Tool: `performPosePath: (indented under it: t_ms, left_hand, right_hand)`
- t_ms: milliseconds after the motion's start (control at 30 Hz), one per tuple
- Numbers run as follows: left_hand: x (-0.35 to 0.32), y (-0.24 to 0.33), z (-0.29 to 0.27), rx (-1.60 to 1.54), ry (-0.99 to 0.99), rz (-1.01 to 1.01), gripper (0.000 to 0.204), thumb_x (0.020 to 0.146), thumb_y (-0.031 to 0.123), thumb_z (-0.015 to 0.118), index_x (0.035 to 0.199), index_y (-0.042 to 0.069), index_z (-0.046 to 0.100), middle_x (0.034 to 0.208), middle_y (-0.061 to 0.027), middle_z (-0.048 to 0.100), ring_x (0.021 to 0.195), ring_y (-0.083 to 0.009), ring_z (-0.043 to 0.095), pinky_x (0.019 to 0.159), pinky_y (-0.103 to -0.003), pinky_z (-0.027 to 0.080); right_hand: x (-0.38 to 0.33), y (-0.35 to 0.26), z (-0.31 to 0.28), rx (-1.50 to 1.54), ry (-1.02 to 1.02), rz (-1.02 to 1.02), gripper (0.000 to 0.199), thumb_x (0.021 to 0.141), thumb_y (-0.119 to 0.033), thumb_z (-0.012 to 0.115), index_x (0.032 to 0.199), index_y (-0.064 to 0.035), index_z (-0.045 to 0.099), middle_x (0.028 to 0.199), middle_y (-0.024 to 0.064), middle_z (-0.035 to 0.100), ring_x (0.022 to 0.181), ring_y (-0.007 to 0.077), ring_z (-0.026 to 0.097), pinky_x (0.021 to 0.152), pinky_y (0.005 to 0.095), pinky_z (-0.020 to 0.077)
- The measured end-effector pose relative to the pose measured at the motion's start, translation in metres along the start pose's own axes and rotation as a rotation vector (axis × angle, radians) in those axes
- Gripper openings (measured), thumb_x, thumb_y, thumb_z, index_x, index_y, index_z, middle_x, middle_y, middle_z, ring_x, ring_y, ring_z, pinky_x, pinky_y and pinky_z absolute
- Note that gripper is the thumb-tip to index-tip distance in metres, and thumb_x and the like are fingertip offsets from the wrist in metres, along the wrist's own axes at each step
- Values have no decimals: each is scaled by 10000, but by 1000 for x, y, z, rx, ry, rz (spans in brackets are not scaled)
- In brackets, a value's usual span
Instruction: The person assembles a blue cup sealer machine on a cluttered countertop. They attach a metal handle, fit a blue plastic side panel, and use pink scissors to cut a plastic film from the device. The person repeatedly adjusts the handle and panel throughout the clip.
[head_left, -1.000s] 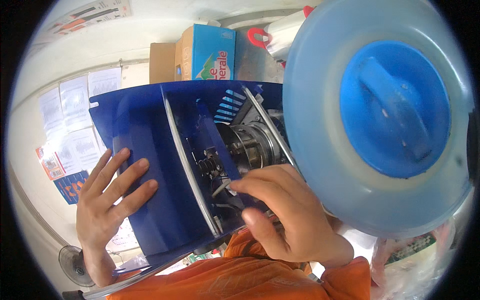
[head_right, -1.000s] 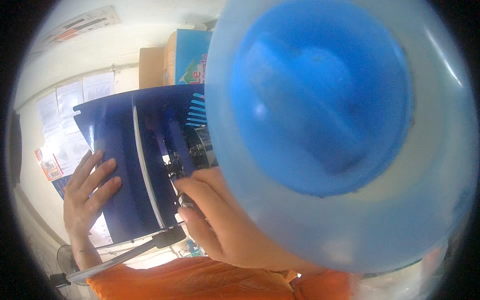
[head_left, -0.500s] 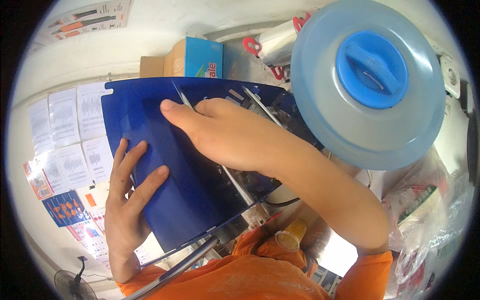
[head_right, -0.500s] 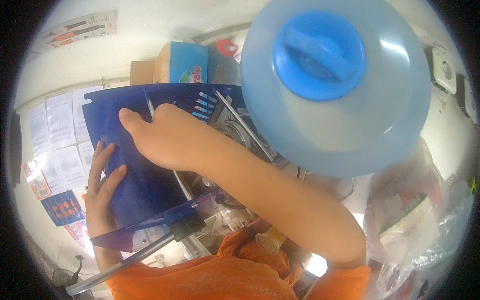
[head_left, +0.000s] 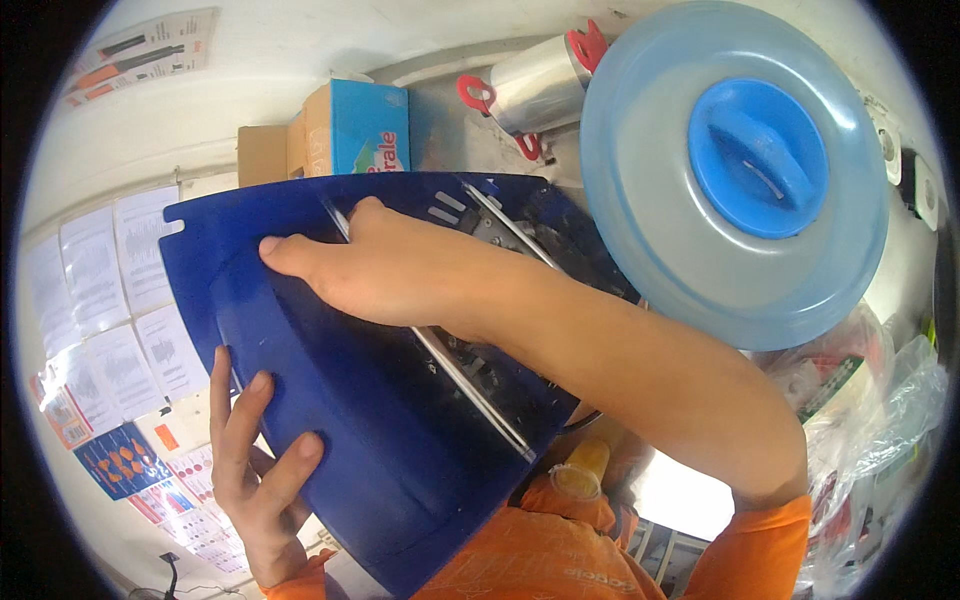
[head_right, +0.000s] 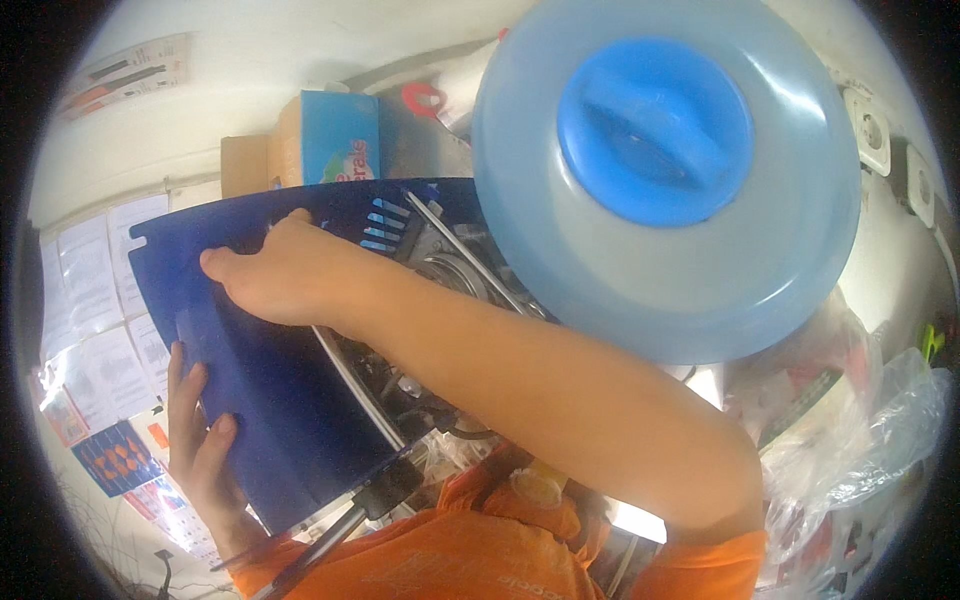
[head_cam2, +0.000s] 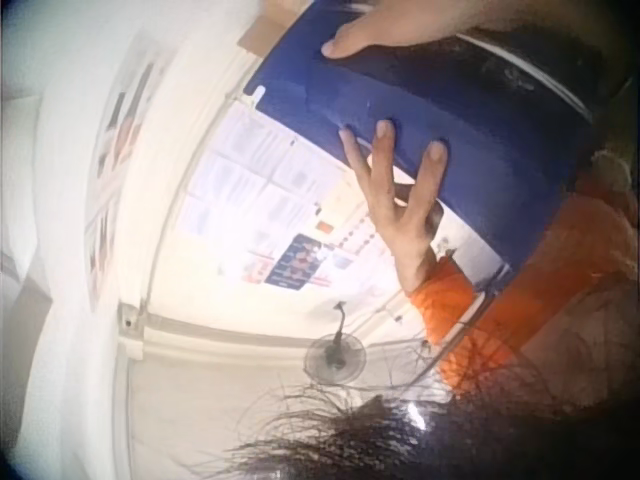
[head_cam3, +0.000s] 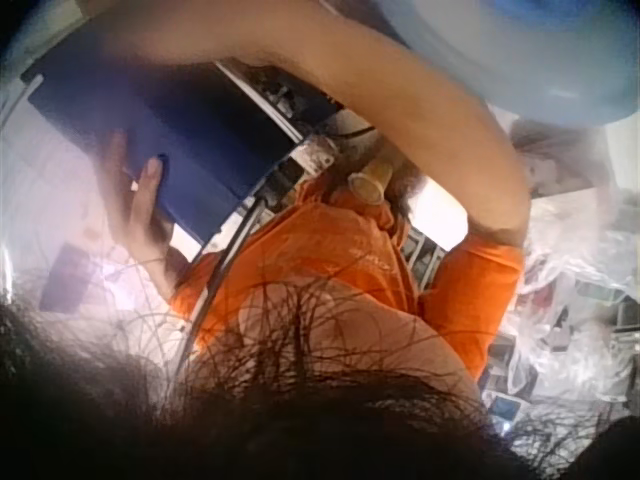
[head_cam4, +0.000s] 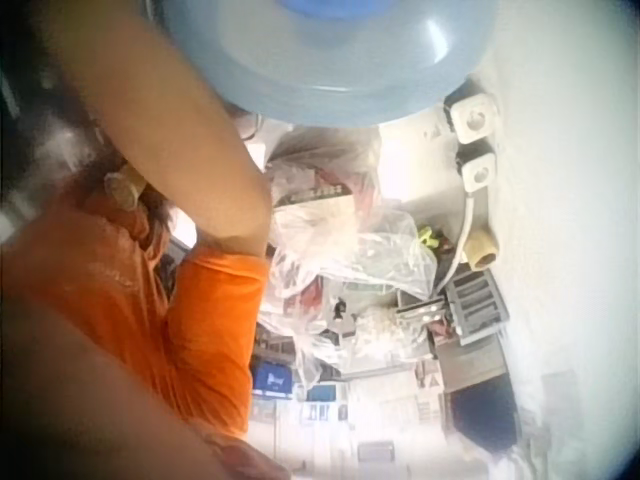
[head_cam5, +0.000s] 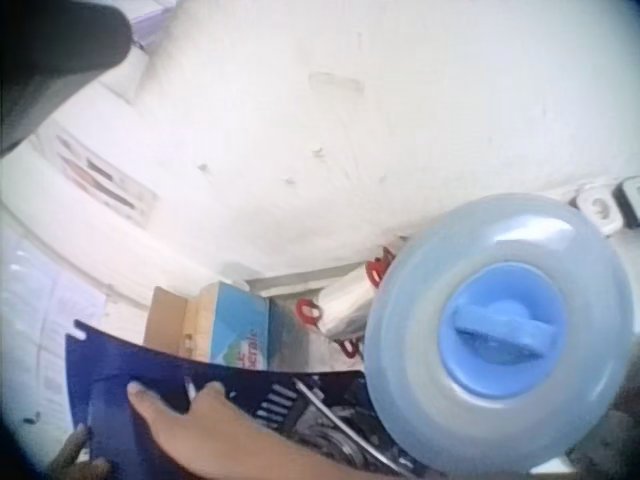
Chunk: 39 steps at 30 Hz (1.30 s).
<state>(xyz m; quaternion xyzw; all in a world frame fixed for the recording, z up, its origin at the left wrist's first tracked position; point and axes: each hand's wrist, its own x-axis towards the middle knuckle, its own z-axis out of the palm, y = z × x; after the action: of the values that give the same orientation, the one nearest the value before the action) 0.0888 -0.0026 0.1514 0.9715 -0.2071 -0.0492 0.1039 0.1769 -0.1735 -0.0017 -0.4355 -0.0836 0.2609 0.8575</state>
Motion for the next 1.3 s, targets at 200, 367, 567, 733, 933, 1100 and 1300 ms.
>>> performPosePath:
  t_ms: [200,367,567,733,933,1100,1300]
  left_hand:
    - [-1,-20,6,-70,120,-71,310,809,269,709,1085,410,715,1405,-32,545,1409,-411,336,1168,-540,307]
    - [4,-18,4,37,129,-13,331,851,401,644,1173,475,652,1431,-23,519,1402,-412,347,1162,-557,307]
    - [3,-25,1,214,167,197,319,925,457,547,1239,469,604,1448,-37,500,1395,-391,368,1138,-564,345]
    - [3,-28,-2,131,196,-34,387,914,417,567,1279,299,618,1468,-138,464,1410,-373,360,1136,-555,334]
    - [-2,-25,1,168,100,-62,513,842,306,680,1311,109,619,1459,-242,444,1421,-381,340,1149,-537,305]
    - [2,-10,12,106,83,-199,419,874,216,685,1284,292,641,1450,-138,492,1409,-393,354,1137,-516,345]
    - [6,-9,4,483,-130,231,481,821,76,702,1202,367,660,1428,-106,518,1356,-422,421,1073,-480,444]
  right_hand:
    - [4,4,-4,-64,44,-29,1052,858,-517,603,1263,371,211,1286,468,452,1257,472,495,1074,361,388]
    - [21,14,6,-205,166,-139,972,834,-591,632,1249,263,427,1208,426,540,1164,434,581,999,366,454]
    - [17,-6,1,-449,198,-152,975,815,-660,628,1236,209,501,1108,413,594,1107,424,622,964,375,486]
    - [9,-7,-11,-459,282,-121,1037,780,-684,659,1205,248,498,1178,422,558,1113,423,619,963,364,488]
    - [22,12,-18,-342,260,-101,1239,711,-642,767,1258,354,272,1257,434,496,1169,416,580,983,339,472]
    - [18,12,-22,-354,260,-46,1300,692,-605,809,1310,342,168,1271,427,486,1196,397,562,1012,341,450]
    - [16,9,-26,-397,250,-6,1306,691,-595,815,1311,345,152,1267,432,490,1209,406,558,1016,344,448]
